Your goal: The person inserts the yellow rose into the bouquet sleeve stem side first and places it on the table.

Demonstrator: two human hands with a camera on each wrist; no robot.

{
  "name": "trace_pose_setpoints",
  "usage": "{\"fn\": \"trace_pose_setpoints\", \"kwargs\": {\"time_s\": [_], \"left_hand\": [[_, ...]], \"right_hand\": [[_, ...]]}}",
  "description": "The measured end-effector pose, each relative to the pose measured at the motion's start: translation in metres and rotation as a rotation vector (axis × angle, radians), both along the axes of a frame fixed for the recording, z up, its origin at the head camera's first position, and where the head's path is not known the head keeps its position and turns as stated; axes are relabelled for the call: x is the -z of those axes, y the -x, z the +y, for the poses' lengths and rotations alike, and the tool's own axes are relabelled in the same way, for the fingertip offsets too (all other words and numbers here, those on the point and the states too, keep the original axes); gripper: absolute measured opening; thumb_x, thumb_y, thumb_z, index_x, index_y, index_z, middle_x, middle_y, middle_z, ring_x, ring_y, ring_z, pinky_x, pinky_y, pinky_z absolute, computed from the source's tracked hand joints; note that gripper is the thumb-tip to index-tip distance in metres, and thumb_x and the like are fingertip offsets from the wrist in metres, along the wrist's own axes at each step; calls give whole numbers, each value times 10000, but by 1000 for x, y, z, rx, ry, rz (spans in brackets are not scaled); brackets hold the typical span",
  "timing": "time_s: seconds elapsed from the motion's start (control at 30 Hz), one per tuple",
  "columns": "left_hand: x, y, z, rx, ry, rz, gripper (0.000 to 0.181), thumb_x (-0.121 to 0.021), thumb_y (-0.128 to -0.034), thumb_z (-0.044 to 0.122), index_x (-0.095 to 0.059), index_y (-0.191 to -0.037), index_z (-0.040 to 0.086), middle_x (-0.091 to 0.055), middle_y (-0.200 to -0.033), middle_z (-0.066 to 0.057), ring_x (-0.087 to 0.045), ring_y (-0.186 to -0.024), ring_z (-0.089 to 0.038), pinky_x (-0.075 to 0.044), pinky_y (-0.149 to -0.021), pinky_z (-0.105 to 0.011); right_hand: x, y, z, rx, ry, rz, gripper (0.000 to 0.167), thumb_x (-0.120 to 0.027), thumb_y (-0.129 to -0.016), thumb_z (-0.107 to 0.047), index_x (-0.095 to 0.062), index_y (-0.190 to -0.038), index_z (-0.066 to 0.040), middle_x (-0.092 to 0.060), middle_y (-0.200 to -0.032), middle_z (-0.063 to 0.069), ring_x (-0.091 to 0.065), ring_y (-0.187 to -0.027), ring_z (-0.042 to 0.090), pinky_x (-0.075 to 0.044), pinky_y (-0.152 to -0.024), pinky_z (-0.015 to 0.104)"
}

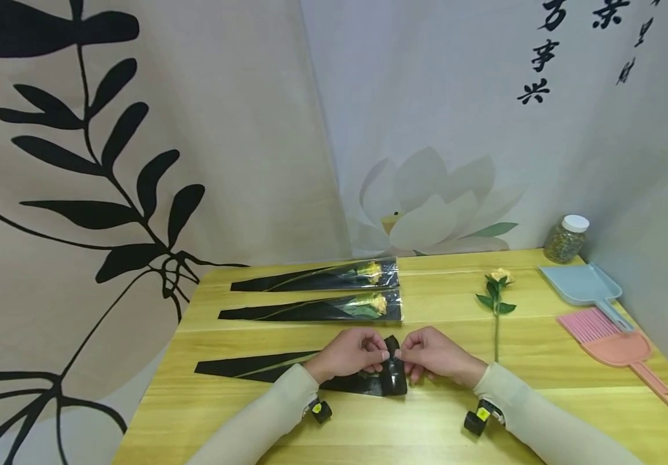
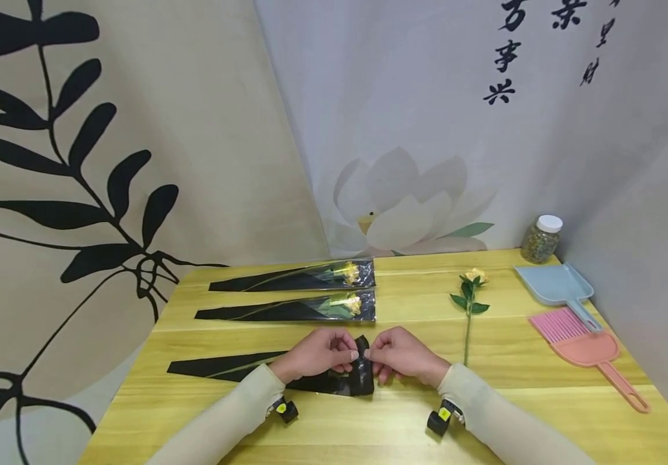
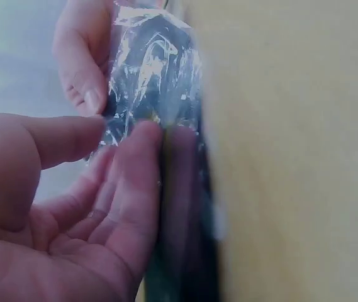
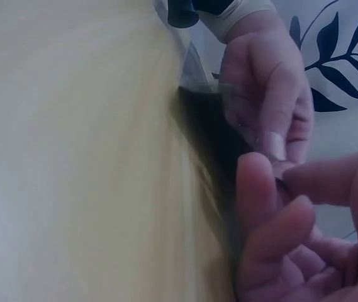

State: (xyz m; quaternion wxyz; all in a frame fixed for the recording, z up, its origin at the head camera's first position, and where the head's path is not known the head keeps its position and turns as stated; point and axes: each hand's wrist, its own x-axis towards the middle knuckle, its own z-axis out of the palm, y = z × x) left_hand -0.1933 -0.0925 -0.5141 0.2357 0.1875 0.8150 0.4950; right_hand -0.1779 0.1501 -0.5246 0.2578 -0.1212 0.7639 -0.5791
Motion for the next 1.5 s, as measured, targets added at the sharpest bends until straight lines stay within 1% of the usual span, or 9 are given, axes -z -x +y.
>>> {"fn": "trace_pose_setpoints", "kwargs": {"time_s": [0.23,0.43,0.57,0.7,0.97,1.17,1.27,1.4,1.5], "left_hand": [[6,2,2,-28,-21,-43,136,-739,-1013,239,-745,-1000,104,-758,-881,-54,-735,-788,-174,-635,-708,-325],[5,1,7,-66,-51,-113,192,-695,-1038,270,-743,-1012,86,-760,-918,-68,-730,-824,-179,-644,-756,-343],[4,1,8,-94,-51,-133,300,-666,-1050,381,-747,-994,98,-760,-934,-63,-726,-848,-174,-644,-796,-341],[4,1,9,-100,-25,-108,387,-664,-1031,482,-746,-962,110,-758,-924,-46,-720,-836,-164,-646,-787,-327],[6,1,9,-116,-7,-68,328,-687,-1033,410,-740,-918,108,-747,-879,-37,-703,-790,-152,-635,-732,-311],[5,1,9,-99,38,-2,375,-699,-1002,518,-736,-929,152,-742,-851,7,-698,-770,-135,-595,-682,-290],[6,0,9,-97,52,15,302,-713,-1000,461,-733,-940,166,-734,-830,18,-685,-751,-128,-561,-652,-281],[8,-1,9,-100,34,8,122,-751,-968,271,-735,-982,150,-740,-848,9,-684,-763,-127,-552,-649,-273],[9,-1,9,-99,34,11,97,-776,-934,193,-741,-1013,148,-751,-882,12,-698,-797,-126,-565,-674,-272]], "right_hand": [[1,2,-4,-9,34,16,258,-702,-1033,-241,-701,-987,13,-728,-775,94,-663,-573,132,-420,-423,195],[3,3,-11,12,51,17,281,-743,-1009,-268,-732,-977,11,-741,-767,63,-635,-567,108,-412,-426,189],[5,5,-11,43,62,17,233,-768,-985,-227,-748,-957,3,-751,-779,62,-640,-564,107,-431,-440,189],[7,7,-10,48,67,21,211,-772,-979,-206,-758,-951,3,-768,-793,63,-647,-561,93,-440,-443,184],[8,7,-9,25,38,41,173,-769,-975,-182,-758,-964,-10,-748,-776,69,-640,-567,118,-444,-444,191],[4,8,-10,6,28,49,127,-748,-969,-128,-735,-1010,-9,-738,-766,67,-636,-563,122,-434,-434,198],[3,8,-12,8,38,38,128,-748,-963,-116,-730,-1026,-5,-740,-772,70,-633,-561,118,-427,-437,194],[4,7,-12,14,29,25,127,-744,-968,-117,-710,-1014,-3,-721,-766,59,-623,-562,116,-426,-442,195],[5,7,-11,29,21,15,129,-739,-972,-114,-691,-1001,2,-704,-746,54,-612,-555,117,-415,-435,194]]}}
